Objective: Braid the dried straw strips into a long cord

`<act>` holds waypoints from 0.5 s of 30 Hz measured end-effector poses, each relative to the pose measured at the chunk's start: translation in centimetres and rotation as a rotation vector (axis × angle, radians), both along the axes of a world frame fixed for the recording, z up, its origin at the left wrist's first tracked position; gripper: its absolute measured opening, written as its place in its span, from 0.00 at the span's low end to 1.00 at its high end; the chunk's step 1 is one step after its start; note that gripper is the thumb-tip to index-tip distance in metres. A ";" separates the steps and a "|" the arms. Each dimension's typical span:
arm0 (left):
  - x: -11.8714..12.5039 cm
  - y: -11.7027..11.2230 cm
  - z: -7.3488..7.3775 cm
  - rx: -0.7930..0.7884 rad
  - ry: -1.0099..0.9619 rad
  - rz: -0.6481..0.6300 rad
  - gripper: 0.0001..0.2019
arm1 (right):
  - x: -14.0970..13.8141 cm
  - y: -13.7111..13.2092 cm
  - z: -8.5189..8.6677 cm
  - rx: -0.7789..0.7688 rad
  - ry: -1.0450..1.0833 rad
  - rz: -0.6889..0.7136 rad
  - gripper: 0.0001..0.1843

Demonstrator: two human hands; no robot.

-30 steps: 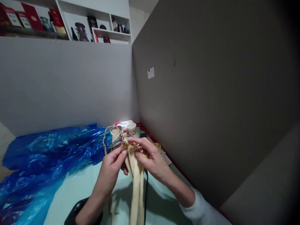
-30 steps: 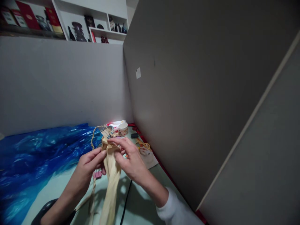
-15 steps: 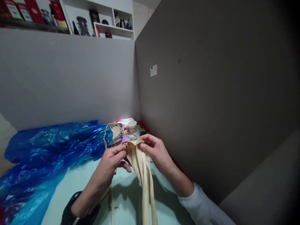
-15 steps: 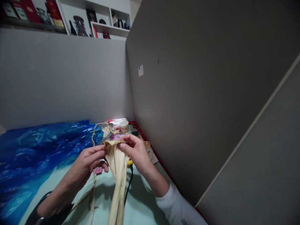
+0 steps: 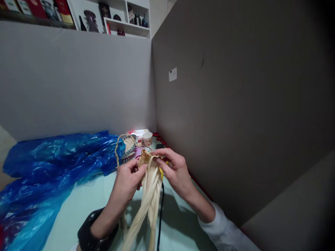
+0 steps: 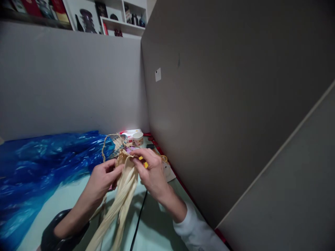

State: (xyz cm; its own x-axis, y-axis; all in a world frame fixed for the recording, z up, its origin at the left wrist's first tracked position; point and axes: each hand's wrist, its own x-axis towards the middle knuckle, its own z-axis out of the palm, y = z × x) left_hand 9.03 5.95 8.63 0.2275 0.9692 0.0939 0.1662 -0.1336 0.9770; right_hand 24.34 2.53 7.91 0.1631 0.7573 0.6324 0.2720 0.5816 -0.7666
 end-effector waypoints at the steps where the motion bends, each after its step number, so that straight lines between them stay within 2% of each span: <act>1: 0.0 0.1 -0.2 -0.006 -0.012 0.001 0.13 | -0.1 -0.1 0.0 0.059 -0.062 -0.004 0.05; 4: -0.2 0.3 -0.5 -0.049 -0.053 -0.035 0.13 | 0.1 -0.4 0.4 0.150 -0.230 0.054 0.08; 7: -0.2 0.3 -0.3 -0.102 -0.097 -0.072 0.11 | 0.4 -0.3 0.6 0.134 -0.421 0.124 0.13; 10: -0.2 0.3 0.0 -0.171 -0.139 -0.062 0.10 | 0.7 0.0 0.5 0.116 -0.545 0.137 0.16; 15: -0.8 0.7 0.2 -0.195 -0.141 -0.007 0.12 | 1.7 0.3 0.2 0.033 -0.580 0.162 0.10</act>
State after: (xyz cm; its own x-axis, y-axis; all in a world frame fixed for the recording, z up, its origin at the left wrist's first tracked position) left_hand 8.26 6.68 8.82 0.2319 0.9707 -0.0633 0.0261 0.0588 0.9979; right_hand 26.03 2.86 8.14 -0.3315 0.7223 0.6069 0.5465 0.6714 -0.5005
